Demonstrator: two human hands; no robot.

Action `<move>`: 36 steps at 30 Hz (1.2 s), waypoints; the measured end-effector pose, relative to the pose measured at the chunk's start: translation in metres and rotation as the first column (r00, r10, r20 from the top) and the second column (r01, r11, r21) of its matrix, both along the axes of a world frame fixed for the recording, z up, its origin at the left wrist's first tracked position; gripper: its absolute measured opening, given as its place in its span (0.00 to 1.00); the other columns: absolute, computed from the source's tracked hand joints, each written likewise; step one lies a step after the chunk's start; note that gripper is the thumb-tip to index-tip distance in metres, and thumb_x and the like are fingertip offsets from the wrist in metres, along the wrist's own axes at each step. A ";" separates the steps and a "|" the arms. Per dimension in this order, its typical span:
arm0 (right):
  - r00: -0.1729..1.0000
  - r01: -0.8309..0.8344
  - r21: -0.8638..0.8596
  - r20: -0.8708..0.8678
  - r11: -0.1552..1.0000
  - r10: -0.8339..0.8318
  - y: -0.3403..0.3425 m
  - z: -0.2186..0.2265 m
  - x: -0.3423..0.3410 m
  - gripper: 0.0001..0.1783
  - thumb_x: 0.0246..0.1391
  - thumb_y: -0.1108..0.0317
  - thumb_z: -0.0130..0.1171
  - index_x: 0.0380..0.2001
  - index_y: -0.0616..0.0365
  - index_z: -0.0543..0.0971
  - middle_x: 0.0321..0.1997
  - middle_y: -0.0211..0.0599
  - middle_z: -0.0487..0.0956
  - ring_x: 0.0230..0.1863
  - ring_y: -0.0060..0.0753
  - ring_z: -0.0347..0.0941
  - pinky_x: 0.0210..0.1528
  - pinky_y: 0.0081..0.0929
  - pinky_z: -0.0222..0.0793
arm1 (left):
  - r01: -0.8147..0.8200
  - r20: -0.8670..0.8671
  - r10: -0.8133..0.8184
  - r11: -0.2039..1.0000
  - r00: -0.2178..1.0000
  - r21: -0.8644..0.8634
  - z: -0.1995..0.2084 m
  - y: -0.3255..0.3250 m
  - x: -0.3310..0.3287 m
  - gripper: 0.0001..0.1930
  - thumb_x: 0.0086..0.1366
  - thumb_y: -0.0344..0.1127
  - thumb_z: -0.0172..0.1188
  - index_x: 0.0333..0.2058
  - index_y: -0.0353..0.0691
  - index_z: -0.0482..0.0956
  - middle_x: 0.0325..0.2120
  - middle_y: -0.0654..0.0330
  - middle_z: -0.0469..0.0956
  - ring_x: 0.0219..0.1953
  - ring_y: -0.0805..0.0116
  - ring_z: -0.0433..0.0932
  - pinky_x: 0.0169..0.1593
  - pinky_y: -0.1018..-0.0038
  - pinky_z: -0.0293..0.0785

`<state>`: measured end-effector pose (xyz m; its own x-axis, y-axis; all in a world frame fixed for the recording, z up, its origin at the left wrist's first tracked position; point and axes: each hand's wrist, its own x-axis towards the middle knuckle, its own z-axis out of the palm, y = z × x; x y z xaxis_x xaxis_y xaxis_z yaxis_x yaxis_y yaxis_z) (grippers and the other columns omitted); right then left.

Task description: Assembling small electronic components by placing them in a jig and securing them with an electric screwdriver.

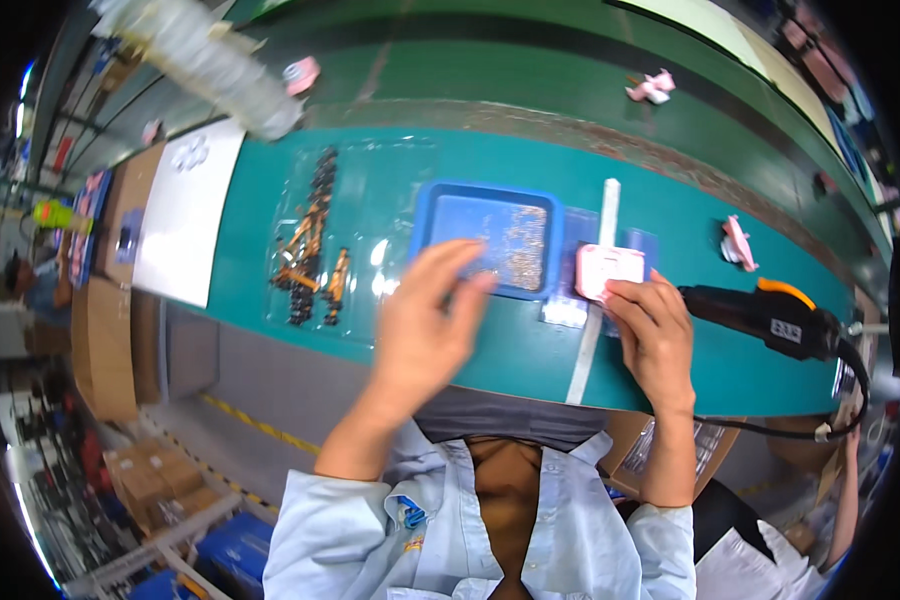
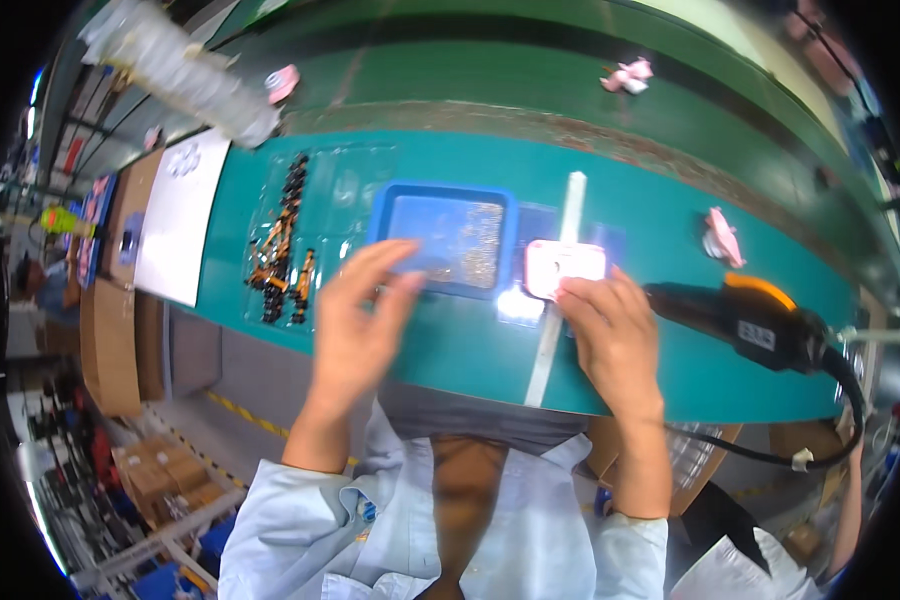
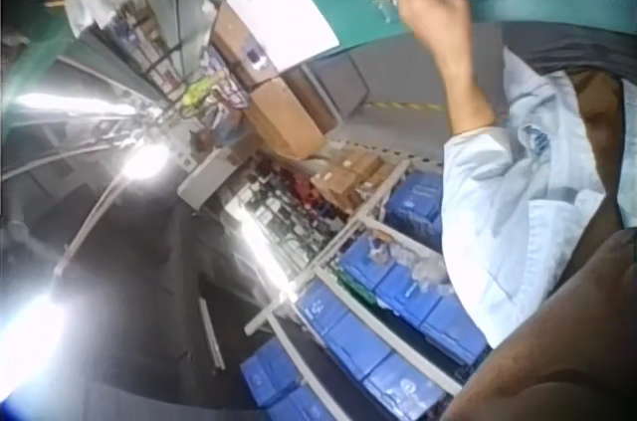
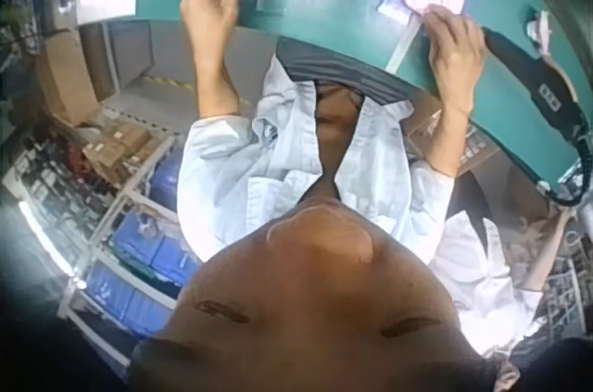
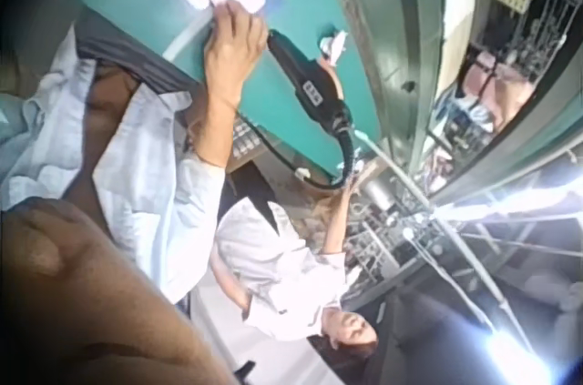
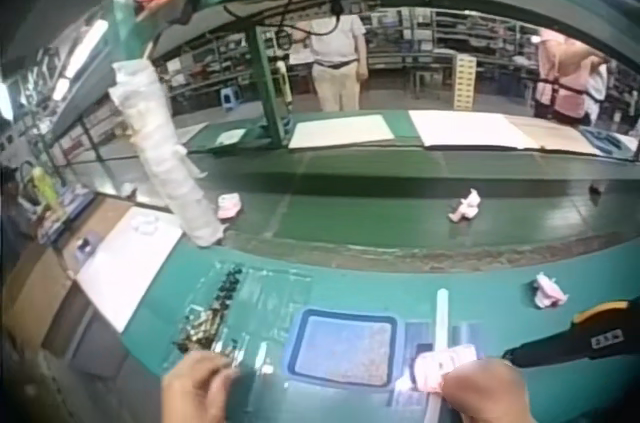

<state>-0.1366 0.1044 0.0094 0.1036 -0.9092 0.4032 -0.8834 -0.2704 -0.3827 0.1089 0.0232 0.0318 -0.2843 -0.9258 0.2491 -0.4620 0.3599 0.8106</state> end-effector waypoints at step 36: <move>0.240 -0.174 0.297 0.937 0.939 -0.252 0.012 -0.002 0.086 0.14 0.57 0.77 0.55 0.48 0.65 0.77 0.50 0.40 0.75 0.39 0.28 0.72 0.36 0.20 0.73 | 0.437 -0.602 -0.013 0.699 0.799 0.565 -0.011 0.028 0.009 0.13 0.62 0.22 0.59 0.46 0.36 0.77 0.22 0.70 0.69 0.22 0.84 0.60 0.26 0.88 0.54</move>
<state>-0.0508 0.1163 0.0072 -0.2019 -0.9743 -0.0997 0.2003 0.0586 -0.9780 0.1180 0.0514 0.0205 -0.5288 -0.8218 -0.2119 0.1234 -0.3215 0.9388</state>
